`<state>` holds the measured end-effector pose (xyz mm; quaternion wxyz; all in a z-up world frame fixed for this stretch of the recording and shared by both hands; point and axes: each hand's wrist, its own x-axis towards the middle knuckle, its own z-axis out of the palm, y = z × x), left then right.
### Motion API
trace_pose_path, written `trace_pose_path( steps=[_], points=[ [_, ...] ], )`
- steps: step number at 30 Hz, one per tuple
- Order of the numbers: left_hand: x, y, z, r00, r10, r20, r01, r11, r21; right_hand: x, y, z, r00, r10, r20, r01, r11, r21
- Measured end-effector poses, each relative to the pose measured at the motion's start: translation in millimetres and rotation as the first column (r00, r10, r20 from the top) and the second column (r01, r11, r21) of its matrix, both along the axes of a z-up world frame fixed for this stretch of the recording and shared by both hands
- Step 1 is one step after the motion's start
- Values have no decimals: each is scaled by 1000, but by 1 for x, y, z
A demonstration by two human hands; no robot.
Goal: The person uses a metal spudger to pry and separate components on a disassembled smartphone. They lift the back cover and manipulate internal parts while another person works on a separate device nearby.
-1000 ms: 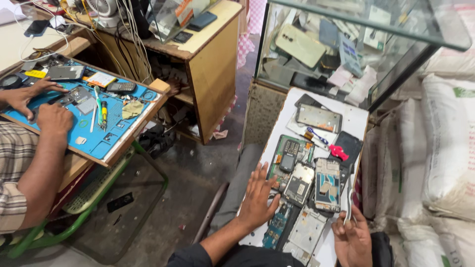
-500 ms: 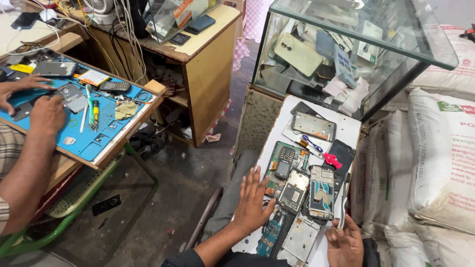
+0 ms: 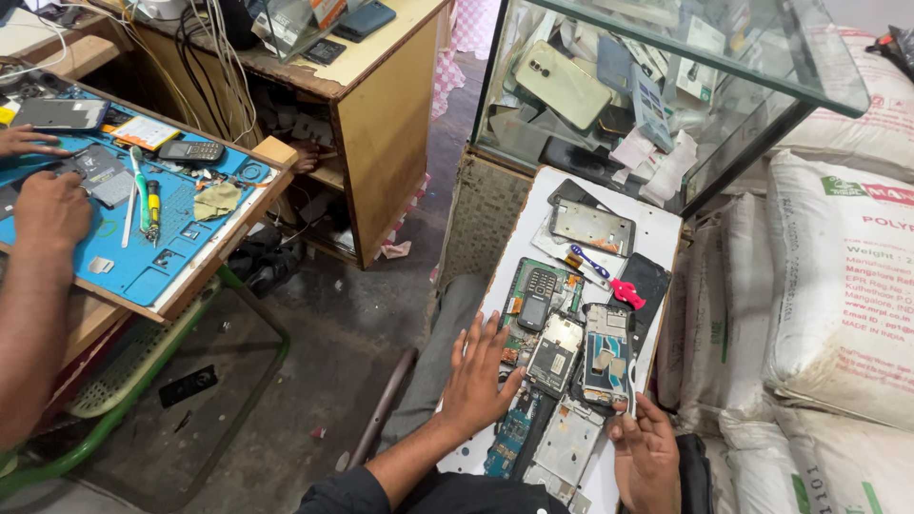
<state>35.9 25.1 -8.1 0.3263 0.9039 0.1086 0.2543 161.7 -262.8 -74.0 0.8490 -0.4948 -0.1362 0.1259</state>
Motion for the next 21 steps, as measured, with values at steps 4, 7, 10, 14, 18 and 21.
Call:
trace_pose_path(
  steps=[4,7,10,14,18,21],
  points=[
    [7,3,6,1000,5,9,-6,1000,19,4,5,12,999,-7,-36,6,1000,-20],
    [3,-1,3,1000,7,-6,-7,1000,11,-3,3,11,999,33,29,-33,999,19],
    [-6,-2,1,1000,3,-12,-3,1000,18,-12,4,10,999,45,-24,-46,999,-22],
    [7,3,8,1000,9,20,-10,1000,10,0,8,20,998,54,-36,-54,998,17],
    [-3,1,1,1000,1,27,-2,1000,6,-9,5,10,997,80,-16,-78,994,70],
    [-2,0,0,999,-8,53,10,1000,-29,-6,3,7,998,64,-14,-63,996,59]
  ],
)
